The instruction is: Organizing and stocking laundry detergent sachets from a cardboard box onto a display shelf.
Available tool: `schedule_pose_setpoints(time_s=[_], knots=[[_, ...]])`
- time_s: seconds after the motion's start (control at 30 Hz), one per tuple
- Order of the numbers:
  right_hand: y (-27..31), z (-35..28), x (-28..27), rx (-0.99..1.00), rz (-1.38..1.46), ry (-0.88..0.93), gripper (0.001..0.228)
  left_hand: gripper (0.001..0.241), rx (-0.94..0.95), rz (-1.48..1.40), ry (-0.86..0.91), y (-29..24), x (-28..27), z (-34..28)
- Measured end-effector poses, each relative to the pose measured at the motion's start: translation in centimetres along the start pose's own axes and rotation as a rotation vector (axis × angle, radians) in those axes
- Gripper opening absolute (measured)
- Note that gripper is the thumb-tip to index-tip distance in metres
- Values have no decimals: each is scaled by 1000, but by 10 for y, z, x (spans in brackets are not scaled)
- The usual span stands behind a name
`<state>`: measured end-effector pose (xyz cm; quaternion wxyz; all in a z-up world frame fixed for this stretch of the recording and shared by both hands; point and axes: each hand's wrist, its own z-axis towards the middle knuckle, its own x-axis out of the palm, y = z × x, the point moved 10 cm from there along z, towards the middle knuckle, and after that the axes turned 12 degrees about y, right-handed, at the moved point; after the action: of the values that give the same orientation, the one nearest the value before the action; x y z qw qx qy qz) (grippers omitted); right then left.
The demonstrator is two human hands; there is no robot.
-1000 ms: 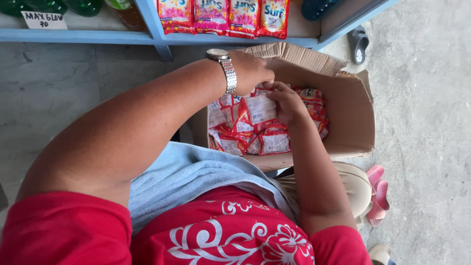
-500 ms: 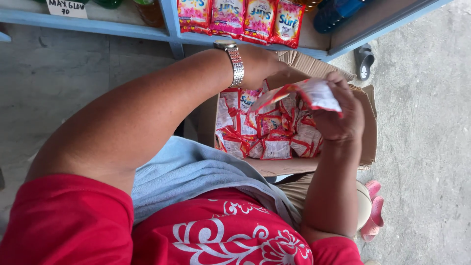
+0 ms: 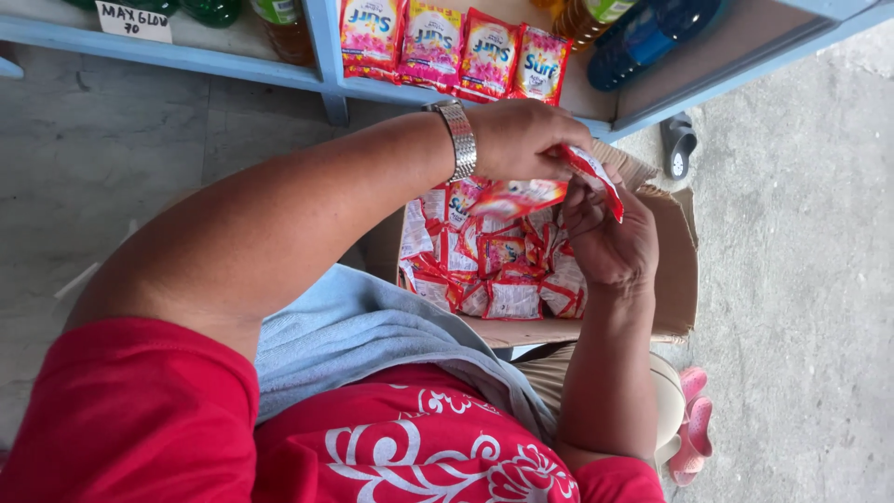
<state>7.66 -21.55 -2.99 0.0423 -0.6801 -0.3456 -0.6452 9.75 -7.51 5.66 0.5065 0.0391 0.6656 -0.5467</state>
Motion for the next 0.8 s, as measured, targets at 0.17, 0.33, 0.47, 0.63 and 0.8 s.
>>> schedule_pose_setpoints(time_s=[0.17, 0.33, 0.47, 0.63, 0.8], knots=[[-6, 6, -3, 6, -74, -103, 28, 34, -124, 133, -32, 1, -3, -4], [-12, 37, -134, -56, -229, -269, 27, 36, -95, 140, -68, 1, -7, -3], [-104, 42, -277, 251, -119, -399, 34, 30, 9, 2, 6, -27, -12, -4], [-162, 21, -203, 548, -121, -406, 87, 28, 253, -158, 44, -94, -40, -28], [-95, 50, -95, 108, -5, 206, 89, 26, 415, -295, 206, -145, -59, -61]])
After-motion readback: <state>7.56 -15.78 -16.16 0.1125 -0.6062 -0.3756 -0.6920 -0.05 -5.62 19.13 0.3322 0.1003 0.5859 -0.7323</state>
